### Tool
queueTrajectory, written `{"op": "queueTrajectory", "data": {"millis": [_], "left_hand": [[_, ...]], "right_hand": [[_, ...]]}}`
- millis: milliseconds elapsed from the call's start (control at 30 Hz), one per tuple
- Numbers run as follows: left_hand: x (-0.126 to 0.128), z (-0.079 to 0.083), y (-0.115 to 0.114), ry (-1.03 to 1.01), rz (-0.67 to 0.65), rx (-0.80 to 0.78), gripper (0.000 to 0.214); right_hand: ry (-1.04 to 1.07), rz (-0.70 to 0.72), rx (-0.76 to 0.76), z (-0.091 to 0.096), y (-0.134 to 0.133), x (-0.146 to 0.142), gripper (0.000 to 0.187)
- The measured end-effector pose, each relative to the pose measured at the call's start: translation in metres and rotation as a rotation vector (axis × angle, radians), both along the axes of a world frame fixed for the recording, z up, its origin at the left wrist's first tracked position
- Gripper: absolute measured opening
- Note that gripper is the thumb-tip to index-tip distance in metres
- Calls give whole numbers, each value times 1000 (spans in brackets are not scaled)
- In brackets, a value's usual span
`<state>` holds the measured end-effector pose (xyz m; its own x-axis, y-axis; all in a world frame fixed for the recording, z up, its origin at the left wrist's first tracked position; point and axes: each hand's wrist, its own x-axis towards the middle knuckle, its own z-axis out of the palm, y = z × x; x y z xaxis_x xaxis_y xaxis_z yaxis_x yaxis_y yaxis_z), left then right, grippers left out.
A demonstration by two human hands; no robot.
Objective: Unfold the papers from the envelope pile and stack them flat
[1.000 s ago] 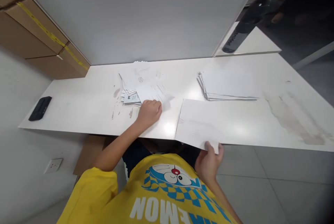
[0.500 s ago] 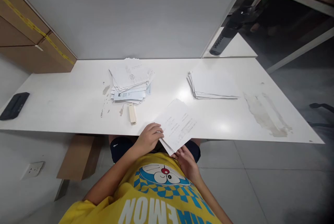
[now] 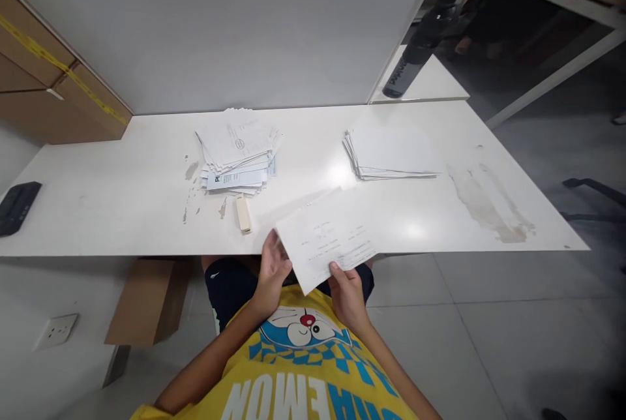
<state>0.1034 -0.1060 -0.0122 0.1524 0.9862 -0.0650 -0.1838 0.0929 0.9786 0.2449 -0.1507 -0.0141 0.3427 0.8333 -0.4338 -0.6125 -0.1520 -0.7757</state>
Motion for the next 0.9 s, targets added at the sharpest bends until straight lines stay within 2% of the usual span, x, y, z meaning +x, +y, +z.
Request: {"op": "queueTrajectory", "data": {"millis": [67,100,233,300,367,467,600,700,800,900], "left_hand": [[8,9,2,-64,-88,-108,61],[11,16,7,-62,-76,-127,56],[11,45,35,60,120,-11,43],[3,50,50,127,154,59,38],[-5,46,61,175,131,79,35],[-10,30,69,217,72,42,34],[-7,18,70,208,74,44,36],[-6,16,73,225,68,154,32],[-6,12,79,288,43,183,32],[-2,10,83,301,26,190,32]], "right_hand": [[-16,21,49,-2,6,-4,53],[-19,19,77,-4,9,-2,52],[-15,-64,225,-14,33,33,47],[-30,-108,314,-12,45,59,45],[-95,-115,357,-7,52,81,46],[-279,-46,283,-4,52,98,48],[-444,21,182,-4,46,98,39],[-449,12,205,4,49,95,38],[-448,15,199,10,57,92,37],[-428,28,135,4,65,91,33]]}}
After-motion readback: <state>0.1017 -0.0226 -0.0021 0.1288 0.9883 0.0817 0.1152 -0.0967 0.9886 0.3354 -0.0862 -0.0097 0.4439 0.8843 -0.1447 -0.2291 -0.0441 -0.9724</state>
